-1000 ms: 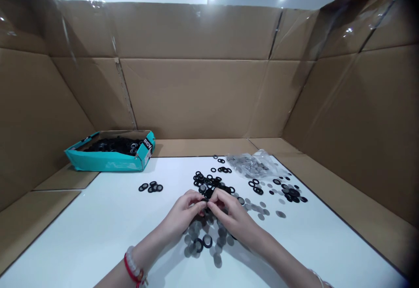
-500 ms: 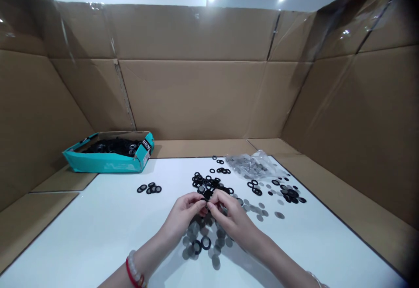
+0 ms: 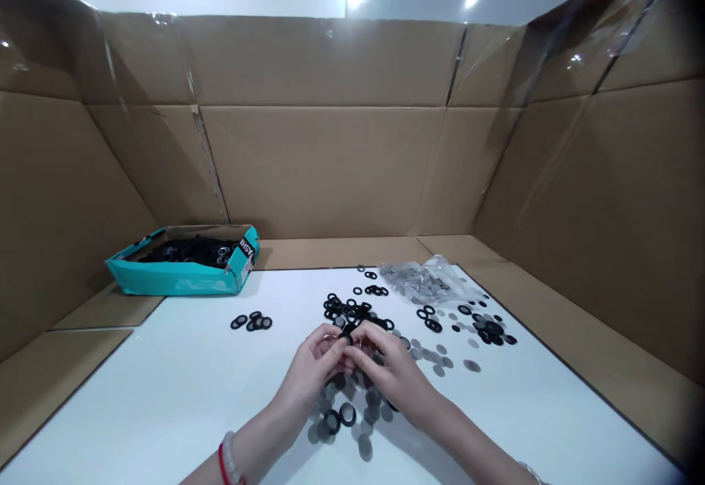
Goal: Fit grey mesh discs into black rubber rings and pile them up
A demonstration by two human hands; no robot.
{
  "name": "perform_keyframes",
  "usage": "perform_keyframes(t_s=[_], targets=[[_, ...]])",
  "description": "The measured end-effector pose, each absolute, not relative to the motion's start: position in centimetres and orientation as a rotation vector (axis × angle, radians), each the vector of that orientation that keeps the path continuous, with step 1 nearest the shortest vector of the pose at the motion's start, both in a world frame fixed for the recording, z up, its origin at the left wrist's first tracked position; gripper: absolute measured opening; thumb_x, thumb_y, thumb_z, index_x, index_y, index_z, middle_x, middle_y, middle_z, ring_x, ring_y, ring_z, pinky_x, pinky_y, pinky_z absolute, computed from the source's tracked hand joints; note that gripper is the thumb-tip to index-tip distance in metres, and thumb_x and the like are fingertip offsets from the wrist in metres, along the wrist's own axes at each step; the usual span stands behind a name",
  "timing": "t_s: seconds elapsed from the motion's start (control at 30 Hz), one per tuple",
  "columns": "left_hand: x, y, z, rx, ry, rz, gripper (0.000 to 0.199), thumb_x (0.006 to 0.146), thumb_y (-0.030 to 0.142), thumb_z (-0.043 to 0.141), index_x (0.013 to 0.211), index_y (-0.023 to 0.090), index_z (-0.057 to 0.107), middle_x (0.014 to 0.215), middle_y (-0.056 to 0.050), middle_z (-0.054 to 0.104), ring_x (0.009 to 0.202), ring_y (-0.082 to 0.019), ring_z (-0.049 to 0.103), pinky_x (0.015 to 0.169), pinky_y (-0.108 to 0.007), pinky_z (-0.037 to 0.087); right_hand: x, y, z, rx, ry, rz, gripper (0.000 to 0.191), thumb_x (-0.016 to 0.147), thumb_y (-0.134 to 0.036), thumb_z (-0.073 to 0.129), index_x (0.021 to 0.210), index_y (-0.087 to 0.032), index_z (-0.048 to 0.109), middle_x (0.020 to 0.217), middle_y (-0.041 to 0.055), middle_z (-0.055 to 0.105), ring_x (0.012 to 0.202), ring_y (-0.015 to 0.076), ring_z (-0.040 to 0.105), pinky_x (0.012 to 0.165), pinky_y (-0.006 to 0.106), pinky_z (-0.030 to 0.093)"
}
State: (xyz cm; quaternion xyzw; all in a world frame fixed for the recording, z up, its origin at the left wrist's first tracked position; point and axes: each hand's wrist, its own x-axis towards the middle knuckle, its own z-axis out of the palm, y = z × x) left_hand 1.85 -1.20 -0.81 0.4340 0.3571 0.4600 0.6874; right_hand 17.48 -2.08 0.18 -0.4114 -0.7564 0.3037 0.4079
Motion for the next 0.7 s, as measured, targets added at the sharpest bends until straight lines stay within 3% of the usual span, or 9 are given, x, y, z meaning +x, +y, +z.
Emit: perform_keyframes(t_s=[0.1, 0.37, 0.53, 0.7], targets=[[1.3, -1.1, -0.4, 1.083, 0.815, 0.972, 0.033, 0.073, 0.043, 0.072, 0.092, 0.02, 0.057, 0.075, 0.0, 0.061, 0.069, -0.013, 0.057, 0.069, -0.025, 0.044, 17.7, -2.0, 0.3, -1.04, -1.915, 0.745, 0.014, 0.093, -0.02, 0.05, 0.08, -0.02, 0.056, 0.077, -0.0009, 0.056, 0.07, 0.0142, 0.052, 0.065, 0.025, 0.039], [-0.4, -0.3, 0.2, 1.745, 0.974, 0.96, 0.011, 0.083, 0.027, 0.057, 0.08, 0.019, 0.063, 0.095, -0.005, 0.056, 0.091, -0.02, 0.054, 0.076, -0.027, 0.044, 18.0, -2.2, 0.5, -1.145, -1.999, 0.699, 0.017, 0.091, -0.021, 0.052, 0.074, -0.02, 0.05, 0.076, 0.0001, 0.055, 0.073, 0.0165, 0.051, 0.066, 0.029, 0.038], [0.7, -0.6, 0.0, 1.571, 1.029, 1.089, 0.01, 0.081, 0.028, 0.06, 0.077, 0.019, 0.063, 0.086, -0.003, 0.058, 0.085, -0.018, 0.054, 0.074, -0.026, 0.042, 17.9, -2.3, 0.5, -1.164, -1.949, 0.665, 0.016, 0.09, -0.022, 0.051, 0.074, -0.02, 0.05, 0.074, 0.0, 0.055, 0.07, 0.0162, 0.051, 0.064, 0.029, 0.038], [1.2, -0.8, -0.6, 1.144, 0.9, 1.035, 0.026, 0.074, 0.04, 0.069, 0.083, 0.018, 0.059, 0.073, 0.001, 0.056, 0.071, -0.015, 0.055, 0.072, -0.027, 0.045, 17.7, -2.1, 0.1, -1.119, -1.955, 0.645, 0.014, 0.093, -0.024, 0.05, 0.081, -0.021, 0.058, 0.076, 0.0004, 0.056, 0.068, 0.0153, 0.05, 0.064, 0.028, 0.039]])
